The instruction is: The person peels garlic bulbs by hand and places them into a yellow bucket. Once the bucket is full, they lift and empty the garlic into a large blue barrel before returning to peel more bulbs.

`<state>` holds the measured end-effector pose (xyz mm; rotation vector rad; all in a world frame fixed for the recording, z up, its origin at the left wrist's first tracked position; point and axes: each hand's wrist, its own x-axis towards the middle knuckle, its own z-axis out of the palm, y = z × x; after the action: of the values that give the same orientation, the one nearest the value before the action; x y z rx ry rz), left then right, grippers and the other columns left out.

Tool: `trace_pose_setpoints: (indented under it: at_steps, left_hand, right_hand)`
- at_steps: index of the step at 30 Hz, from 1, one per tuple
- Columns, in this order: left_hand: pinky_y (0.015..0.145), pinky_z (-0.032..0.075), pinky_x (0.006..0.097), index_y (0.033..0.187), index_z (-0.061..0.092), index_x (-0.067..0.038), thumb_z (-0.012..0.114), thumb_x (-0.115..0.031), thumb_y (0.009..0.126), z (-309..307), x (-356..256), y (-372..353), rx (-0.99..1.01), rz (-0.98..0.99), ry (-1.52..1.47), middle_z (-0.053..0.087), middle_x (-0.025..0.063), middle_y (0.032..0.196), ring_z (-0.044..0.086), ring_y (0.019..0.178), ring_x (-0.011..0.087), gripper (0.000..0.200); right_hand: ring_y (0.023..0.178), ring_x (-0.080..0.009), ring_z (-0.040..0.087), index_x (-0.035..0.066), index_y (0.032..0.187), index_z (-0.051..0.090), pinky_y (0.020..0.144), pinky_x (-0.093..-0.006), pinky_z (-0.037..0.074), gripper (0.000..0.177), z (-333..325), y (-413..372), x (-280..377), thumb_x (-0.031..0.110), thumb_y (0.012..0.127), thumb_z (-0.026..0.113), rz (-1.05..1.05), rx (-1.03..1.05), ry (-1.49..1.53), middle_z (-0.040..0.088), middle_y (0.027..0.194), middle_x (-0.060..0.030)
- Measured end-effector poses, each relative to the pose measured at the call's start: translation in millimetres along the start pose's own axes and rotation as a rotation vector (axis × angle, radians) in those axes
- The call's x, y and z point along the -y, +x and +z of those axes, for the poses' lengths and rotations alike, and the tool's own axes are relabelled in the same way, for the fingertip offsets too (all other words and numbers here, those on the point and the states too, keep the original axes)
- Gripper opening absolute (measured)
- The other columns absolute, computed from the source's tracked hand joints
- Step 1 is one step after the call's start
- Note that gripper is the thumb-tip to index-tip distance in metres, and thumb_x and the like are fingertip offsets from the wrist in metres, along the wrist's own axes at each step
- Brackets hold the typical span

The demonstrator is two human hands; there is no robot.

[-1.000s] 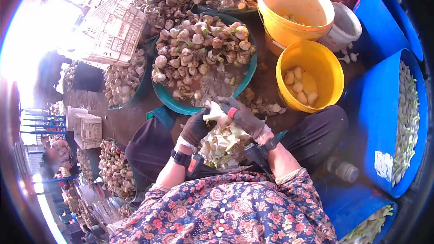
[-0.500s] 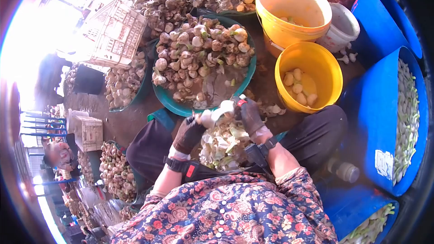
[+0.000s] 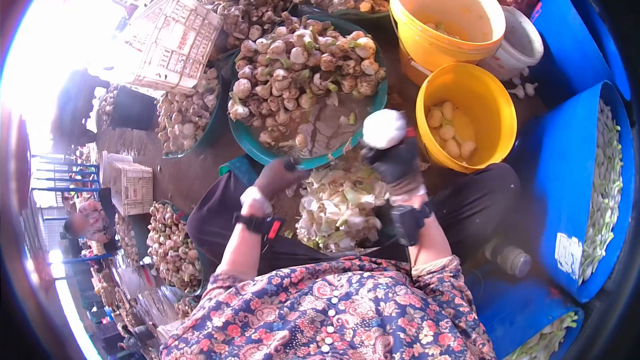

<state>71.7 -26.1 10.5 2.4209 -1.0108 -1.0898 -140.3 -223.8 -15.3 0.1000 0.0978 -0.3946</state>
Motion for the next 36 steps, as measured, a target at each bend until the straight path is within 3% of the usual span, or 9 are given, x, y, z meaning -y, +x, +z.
trace_pose_setpoints:
  at_steps: [2,5,9,13,15,20,26,29,36]
  left_hand:
    - [0.076,0.049,0.0324,0.099,0.065,0.000,0.065,-0.049,0.077,15,37,65,-0.136,-0.244,0.066,0.066,0.0200,0.082,0.065,0.082,0.0238,0.054]
    - [0.085,0.048,0.0399,0.109,0.057,0.004,0.060,-0.060,0.073,35,33,126,-0.269,-0.563,0.265,0.060,0.0201,0.112,0.059,0.105,0.0307,0.073]
    - [0.085,0.048,0.0394,0.113,0.059,-0.008,0.062,-0.054,0.074,59,53,159,-0.071,-0.396,0.344,0.061,0.0118,0.114,0.059,0.106,0.0280,0.061]
    - [0.079,0.049,0.0301,0.116,0.057,-0.005,0.078,-0.031,0.069,45,23,121,0.047,-0.192,-0.381,0.064,0.0103,0.105,0.062,0.091,0.0169,0.057]
    - [0.080,0.048,0.0271,0.118,0.055,-0.005,0.078,-0.021,0.069,36,-2,89,0.093,0.161,-0.499,0.063,0.0078,0.104,0.059,0.091,0.0125,0.056]
    - [0.086,0.046,0.0284,0.119,0.053,-0.004,0.074,-0.012,0.072,25,-60,17,0.222,0.437,-0.415,0.062,0.0090,0.107,0.058,0.097,0.0134,0.052]
    - [0.080,0.047,0.0302,0.109,0.061,-0.004,0.077,-0.025,0.066,37,-72,-4,-0.106,0.402,-0.037,0.063,0.0127,0.099,0.060,0.090,0.0171,0.050]
    - [0.080,0.047,0.0290,0.111,0.060,-0.002,0.078,-0.023,0.067,38,-57,4,-0.069,0.403,-0.149,0.063,0.0112,0.100,0.061,0.090,0.0162,0.051]
    - [0.090,0.045,0.0293,0.124,0.045,0.005,0.079,-0.018,0.071,52,-72,-5,0.088,0.250,-0.922,0.057,0.0076,0.113,0.055,0.101,0.0149,0.067]
  right_hand:
    - [0.086,-0.0206,0.053,0.003,0.129,0.042,0.070,-0.0356,0.049,0.060,26,2,17,0.046,0.088,0.043,-0.007,0.256,0.012,0.055,0.097,-0.0077]
    - [0.075,-0.0209,0.057,0.002,0.125,0.048,0.068,-0.0327,0.050,0.070,19,1,13,0.060,0.088,0.037,-0.005,-0.153,-0.219,0.060,0.086,-0.0101]
    - [0.066,-0.0149,0.055,0.001,0.111,0.057,0.059,-0.0273,0.047,0.063,-2,10,-7,0.058,0.089,0.040,0.130,-0.405,-0.487,0.057,0.076,-0.0066]
    - [0.049,-0.0090,0.047,0.003,0.098,0.062,0.048,-0.0221,0.042,0.059,-3,19,-27,0.059,0.085,0.049,0.203,-0.690,-0.818,0.051,0.062,0.0014]
    - [0.044,-0.0088,0.045,0.006,0.090,0.065,0.046,-0.0214,0.039,0.052,-10,19,-37,0.057,0.082,0.056,0.183,-0.811,-0.933,0.049,0.055,0.0029]
    - [0.054,-0.0158,0.056,-0.001,0.078,0.066,0.053,-0.0312,0.042,0.045,-28,12,-48,0.043,0.084,0.061,-0.032,-0.609,-1.604,0.061,0.060,-0.0073]
    - [0.059,-0.0202,0.061,-0.001,0.080,0.064,0.057,-0.0364,0.044,0.037,2,4,-50,0.034,0.087,0.057,-0.073,-0.472,-1.965,0.061,0.064,-0.0155]
    - [0.055,-0.0189,0.058,0.001,0.081,0.064,0.054,-0.0357,0.044,0.032,4,-3,-50,0.032,0.087,0.057,-0.155,-0.335,-1.821,0.061,0.065,-0.0101]
    - [0.058,-0.0120,0.056,0.006,0.099,0.060,0.051,-0.0233,0.045,0.039,38,-6,-51,0.043,0.092,0.047,0.227,-0.626,-0.701,0.060,0.073,-0.0033]
